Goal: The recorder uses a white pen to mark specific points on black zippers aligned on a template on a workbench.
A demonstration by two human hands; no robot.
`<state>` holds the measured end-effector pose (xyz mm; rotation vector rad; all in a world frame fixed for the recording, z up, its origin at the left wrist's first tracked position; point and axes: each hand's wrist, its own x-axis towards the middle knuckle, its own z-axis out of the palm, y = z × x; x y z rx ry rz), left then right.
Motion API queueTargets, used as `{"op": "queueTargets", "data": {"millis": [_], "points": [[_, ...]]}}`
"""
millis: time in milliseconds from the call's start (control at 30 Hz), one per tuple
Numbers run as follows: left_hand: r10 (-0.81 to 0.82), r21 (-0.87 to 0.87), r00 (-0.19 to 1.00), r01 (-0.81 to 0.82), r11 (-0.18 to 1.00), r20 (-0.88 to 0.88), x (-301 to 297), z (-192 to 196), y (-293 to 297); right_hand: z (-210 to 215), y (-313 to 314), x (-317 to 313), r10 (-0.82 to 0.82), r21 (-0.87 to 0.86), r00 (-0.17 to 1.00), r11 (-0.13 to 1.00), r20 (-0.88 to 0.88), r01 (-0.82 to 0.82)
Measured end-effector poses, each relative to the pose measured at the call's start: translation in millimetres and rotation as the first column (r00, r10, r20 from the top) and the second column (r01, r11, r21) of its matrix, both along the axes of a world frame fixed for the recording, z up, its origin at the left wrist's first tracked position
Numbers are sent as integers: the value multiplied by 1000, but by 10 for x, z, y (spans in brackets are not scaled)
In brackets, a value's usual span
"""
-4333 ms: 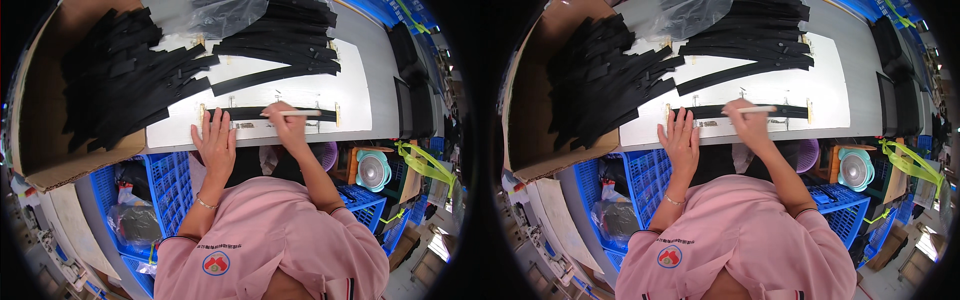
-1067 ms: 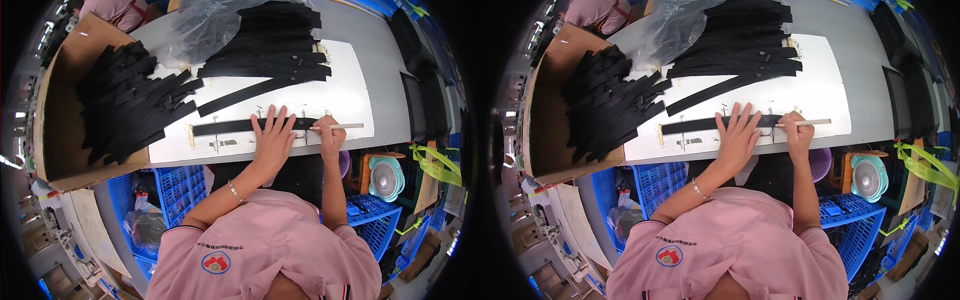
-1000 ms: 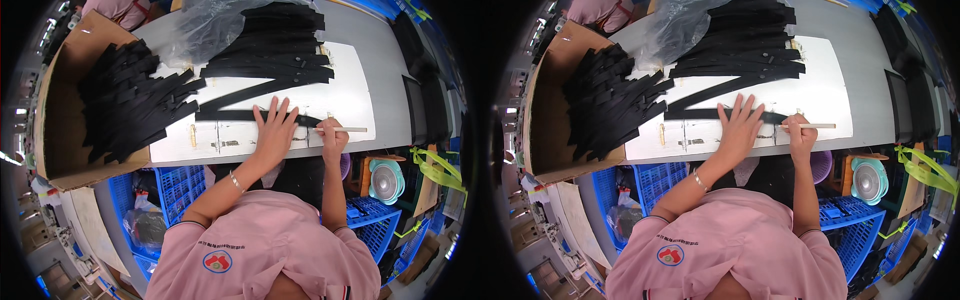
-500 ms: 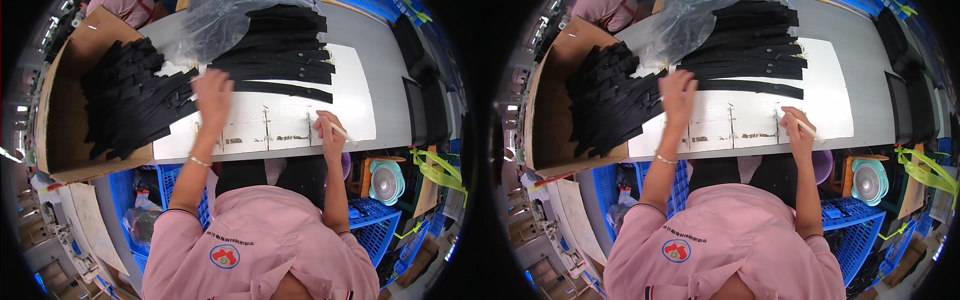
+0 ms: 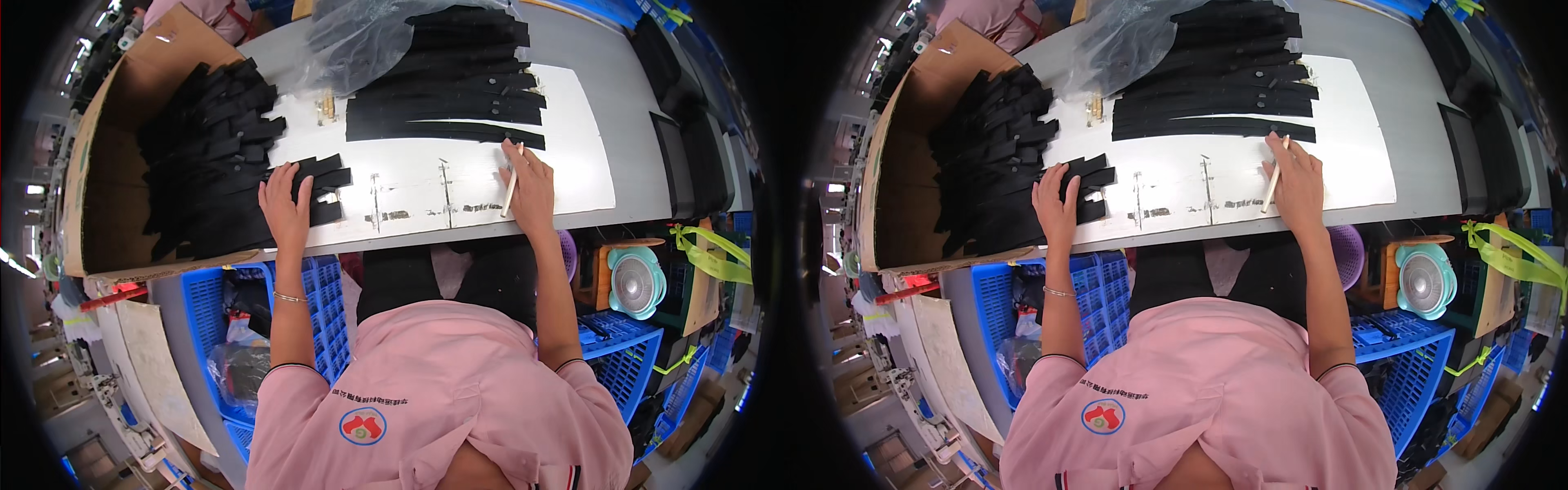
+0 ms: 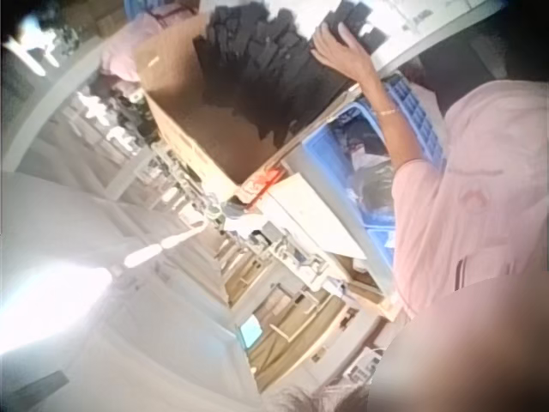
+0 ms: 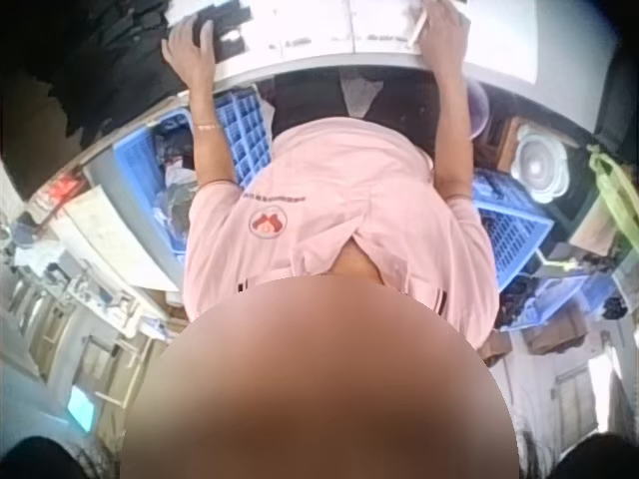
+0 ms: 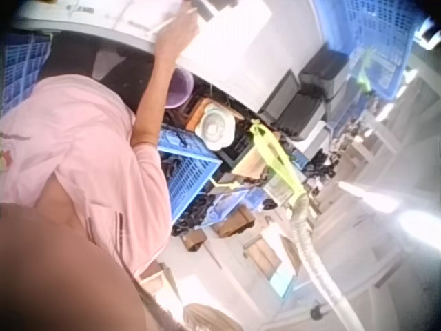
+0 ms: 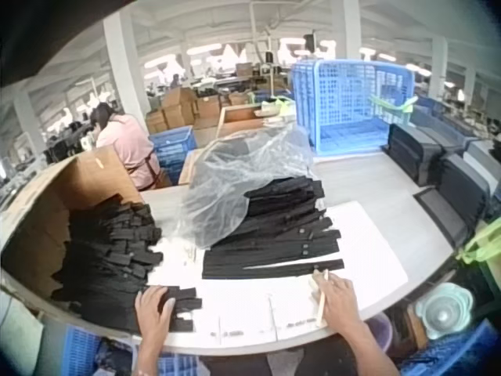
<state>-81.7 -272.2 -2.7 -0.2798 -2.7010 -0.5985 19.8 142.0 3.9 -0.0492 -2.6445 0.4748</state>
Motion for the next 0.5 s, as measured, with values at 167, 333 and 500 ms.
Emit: {"op": "queueTargets", "data": {"millis": [167,333,500], "points": [[14,230,1000,-12,973,-8,-133,34,-71,16,-46,-27,2,1,999,1000,-48,-2],[19,215,959,44,976,-281,-158,204,298,-38,3,7,-14,-29,996,1000,-87,12],[-371,127,914,392,911,-161,255,363,1093,-49,5,104,-47,-100,967,995,-251,22]]}}
